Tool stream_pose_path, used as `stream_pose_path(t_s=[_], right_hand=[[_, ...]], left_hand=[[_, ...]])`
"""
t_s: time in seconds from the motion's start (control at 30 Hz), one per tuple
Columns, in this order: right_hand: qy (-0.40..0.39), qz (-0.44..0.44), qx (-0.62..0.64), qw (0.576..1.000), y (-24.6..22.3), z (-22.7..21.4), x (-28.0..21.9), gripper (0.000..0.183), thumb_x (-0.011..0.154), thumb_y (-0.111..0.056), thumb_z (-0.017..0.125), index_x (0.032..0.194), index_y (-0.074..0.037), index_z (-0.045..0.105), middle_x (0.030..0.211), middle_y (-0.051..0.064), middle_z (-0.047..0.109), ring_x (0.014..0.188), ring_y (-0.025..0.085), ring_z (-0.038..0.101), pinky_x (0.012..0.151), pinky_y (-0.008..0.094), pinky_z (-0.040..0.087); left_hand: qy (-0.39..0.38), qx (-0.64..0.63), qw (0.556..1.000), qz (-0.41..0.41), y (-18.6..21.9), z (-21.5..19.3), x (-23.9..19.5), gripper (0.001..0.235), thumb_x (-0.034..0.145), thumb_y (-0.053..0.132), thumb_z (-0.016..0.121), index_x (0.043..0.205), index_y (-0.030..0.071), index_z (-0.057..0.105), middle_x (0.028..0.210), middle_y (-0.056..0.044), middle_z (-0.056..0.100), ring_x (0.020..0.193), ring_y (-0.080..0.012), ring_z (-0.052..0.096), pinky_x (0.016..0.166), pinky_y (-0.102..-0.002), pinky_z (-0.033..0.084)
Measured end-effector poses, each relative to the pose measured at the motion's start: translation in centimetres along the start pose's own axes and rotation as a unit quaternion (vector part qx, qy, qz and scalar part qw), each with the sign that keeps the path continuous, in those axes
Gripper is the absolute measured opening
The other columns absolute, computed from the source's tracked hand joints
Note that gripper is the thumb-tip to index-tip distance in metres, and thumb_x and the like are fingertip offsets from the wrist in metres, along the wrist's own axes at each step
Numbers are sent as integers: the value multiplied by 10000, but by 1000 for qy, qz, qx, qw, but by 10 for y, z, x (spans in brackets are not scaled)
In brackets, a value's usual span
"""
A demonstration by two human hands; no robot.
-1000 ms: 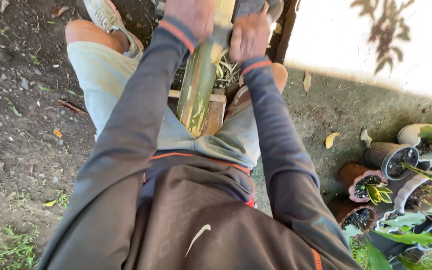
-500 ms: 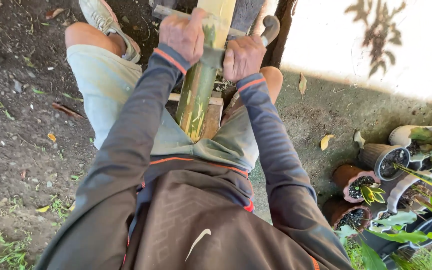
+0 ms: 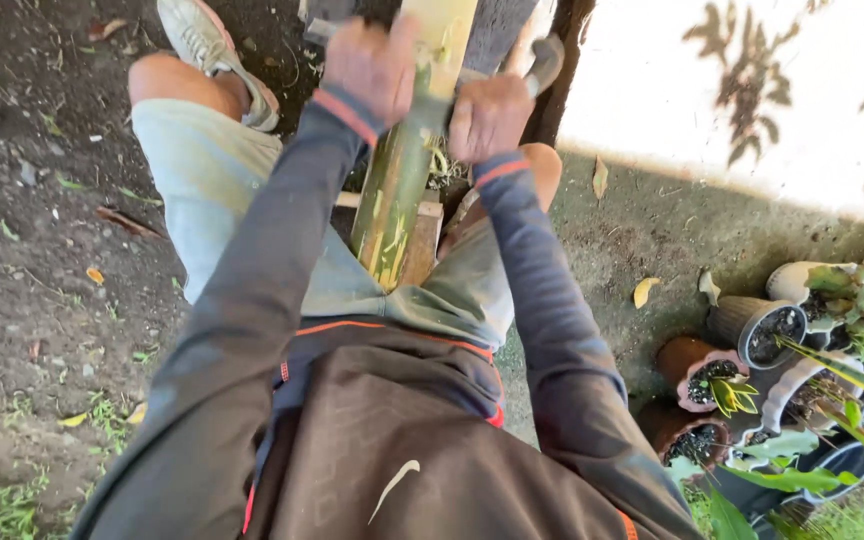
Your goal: Scraping and shaping a bamboo pole using a curved hand blade.
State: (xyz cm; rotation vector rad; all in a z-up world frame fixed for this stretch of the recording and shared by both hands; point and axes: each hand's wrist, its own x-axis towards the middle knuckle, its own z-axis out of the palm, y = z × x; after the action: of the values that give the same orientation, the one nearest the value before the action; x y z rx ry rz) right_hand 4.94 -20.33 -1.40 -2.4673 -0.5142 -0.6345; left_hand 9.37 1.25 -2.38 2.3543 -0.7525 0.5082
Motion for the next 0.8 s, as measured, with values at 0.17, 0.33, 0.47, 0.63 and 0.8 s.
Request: stream_pose_path(t_s=[0.17,0.33,0.47,0.63,0.8], right_hand=[[36,-33,-49,998,33,-4,64,160,911,-137,517,866,-72,656,846,133,648,793,338,579,779,455,426],[-13,3,-12,1000,-7,-14,29,186,893,-152,542,739,-52,570,713,141,547,689,339,522,725,459,398],[-91,-1,-10,996,-46,-33,-8,220,832,-164,585,649,-65,513,627,137,487,626,336,506,705,471,396],[-77,-22,-12,997,-17,-23,5,182,831,-173,591,686,-85,528,647,123,480,640,322,497,724,463,395],[-53,-78,-62,994,-4,-29,41,187,838,-187,605,705,-83,523,684,115,515,652,317,493,700,452,384]], left_hand=[[25,81,995,44,-16,30,27,241,904,150,624,1120,48,587,733,-94,577,690,-292,576,674,-436,428],[43,73,996,41,-5,-2,33,233,904,142,623,1109,52,559,752,-91,591,726,-292,593,696,-428,439],[-18,-67,996,-48,31,-36,-18,201,969,74,616,1164,31,597,677,-86,573,641,-295,565,669,-448,428],[4,-58,997,-56,13,-14,-4,146,973,86,604,1117,68,588,662,-93,582,610,-311,577,651,-451,417],[69,-13,997,24,-15,4,23,118,978,128,618,1064,107,541,737,-102,603,715,-340,625,704,-443,446]])
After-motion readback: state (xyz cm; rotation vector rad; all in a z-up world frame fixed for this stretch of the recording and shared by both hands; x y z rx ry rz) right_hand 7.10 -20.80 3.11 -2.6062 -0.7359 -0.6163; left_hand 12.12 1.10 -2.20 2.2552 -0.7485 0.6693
